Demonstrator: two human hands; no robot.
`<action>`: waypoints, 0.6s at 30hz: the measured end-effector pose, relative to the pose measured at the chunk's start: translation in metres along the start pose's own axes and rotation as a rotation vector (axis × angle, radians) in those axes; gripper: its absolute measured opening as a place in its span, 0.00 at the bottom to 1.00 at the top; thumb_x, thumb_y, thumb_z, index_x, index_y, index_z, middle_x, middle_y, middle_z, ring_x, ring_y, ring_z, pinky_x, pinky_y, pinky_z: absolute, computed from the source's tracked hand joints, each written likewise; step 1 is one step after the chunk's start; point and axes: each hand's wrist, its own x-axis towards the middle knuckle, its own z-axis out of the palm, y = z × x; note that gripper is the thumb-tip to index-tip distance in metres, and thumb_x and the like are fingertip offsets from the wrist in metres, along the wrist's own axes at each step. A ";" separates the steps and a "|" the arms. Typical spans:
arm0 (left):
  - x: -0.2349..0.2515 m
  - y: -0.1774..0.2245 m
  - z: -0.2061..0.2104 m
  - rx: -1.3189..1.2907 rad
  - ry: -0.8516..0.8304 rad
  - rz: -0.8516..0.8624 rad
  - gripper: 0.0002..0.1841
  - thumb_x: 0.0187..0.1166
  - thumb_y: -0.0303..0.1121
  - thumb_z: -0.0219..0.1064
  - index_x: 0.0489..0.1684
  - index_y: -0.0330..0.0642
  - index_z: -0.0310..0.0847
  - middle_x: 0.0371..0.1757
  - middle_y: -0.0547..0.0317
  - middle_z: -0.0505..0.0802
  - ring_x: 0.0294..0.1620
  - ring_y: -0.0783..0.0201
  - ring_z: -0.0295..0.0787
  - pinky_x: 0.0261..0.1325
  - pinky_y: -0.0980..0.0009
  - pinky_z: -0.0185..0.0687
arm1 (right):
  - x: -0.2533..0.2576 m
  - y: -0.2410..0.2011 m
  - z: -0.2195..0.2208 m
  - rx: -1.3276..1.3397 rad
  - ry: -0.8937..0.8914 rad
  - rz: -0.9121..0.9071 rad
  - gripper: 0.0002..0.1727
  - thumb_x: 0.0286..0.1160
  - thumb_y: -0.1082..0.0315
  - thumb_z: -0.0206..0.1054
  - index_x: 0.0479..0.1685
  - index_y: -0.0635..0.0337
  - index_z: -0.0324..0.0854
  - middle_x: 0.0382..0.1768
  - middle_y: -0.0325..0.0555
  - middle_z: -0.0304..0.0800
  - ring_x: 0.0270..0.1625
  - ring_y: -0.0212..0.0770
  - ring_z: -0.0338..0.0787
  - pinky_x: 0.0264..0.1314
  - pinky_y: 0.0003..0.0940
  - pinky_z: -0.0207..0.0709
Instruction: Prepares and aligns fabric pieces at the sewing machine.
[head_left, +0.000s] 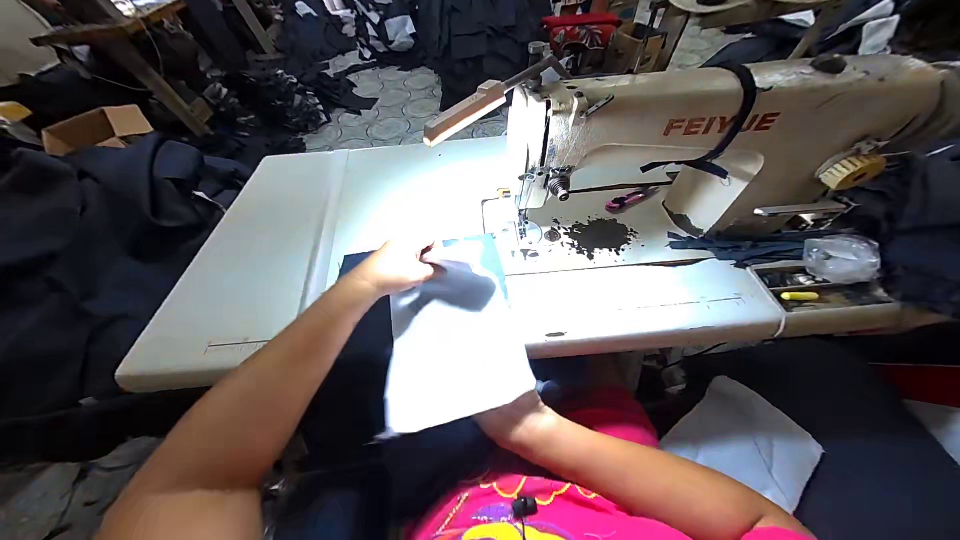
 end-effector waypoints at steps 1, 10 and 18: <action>0.006 -0.010 0.012 0.040 0.034 -0.057 0.08 0.68 0.23 0.77 0.34 0.29 0.83 0.34 0.45 0.88 0.39 0.53 0.86 0.48 0.51 0.81 | 0.002 0.000 -0.006 0.030 -0.083 0.027 0.12 0.76 0.65 0.68 0.50 0.59 0.93 0.50 0.55 0.97 0.57 0.56 0.95 0.57 0.62 0.84; -0.006 -0.023 0.035 0.401 0.378 0.297 0.19 0.65 0.43 0.78 0.44 0.35 0.86 0.41 0.43 0.92 0.49 0.40 0.90 0.60 0.33 0.75 | -0.002 0.000 0.010 0.063 -0.064 0.088 0.12 0.75 0.63 0.69 0.48 0.57 0.94 0.49 0.54 0.97 0.58 0.54 0.94 0.60 0.59 0.84; -0.010 -0.013 0.006 0.460 0.402 0.395 0.05 0.71 0.26 0.71 0.30 0.35 0.91 0.37 0.42 0.95 0.46 0.41 0.92 0.60 0.41 0.79 | -0.006 0.000 0.020 0.068 0.023 0.109 0.11 0.73 0.63 0.70 0.44 0.58 0.94 0.44 0.53 0.98 0.52 0.53 0.97 0.54 0.55 0.87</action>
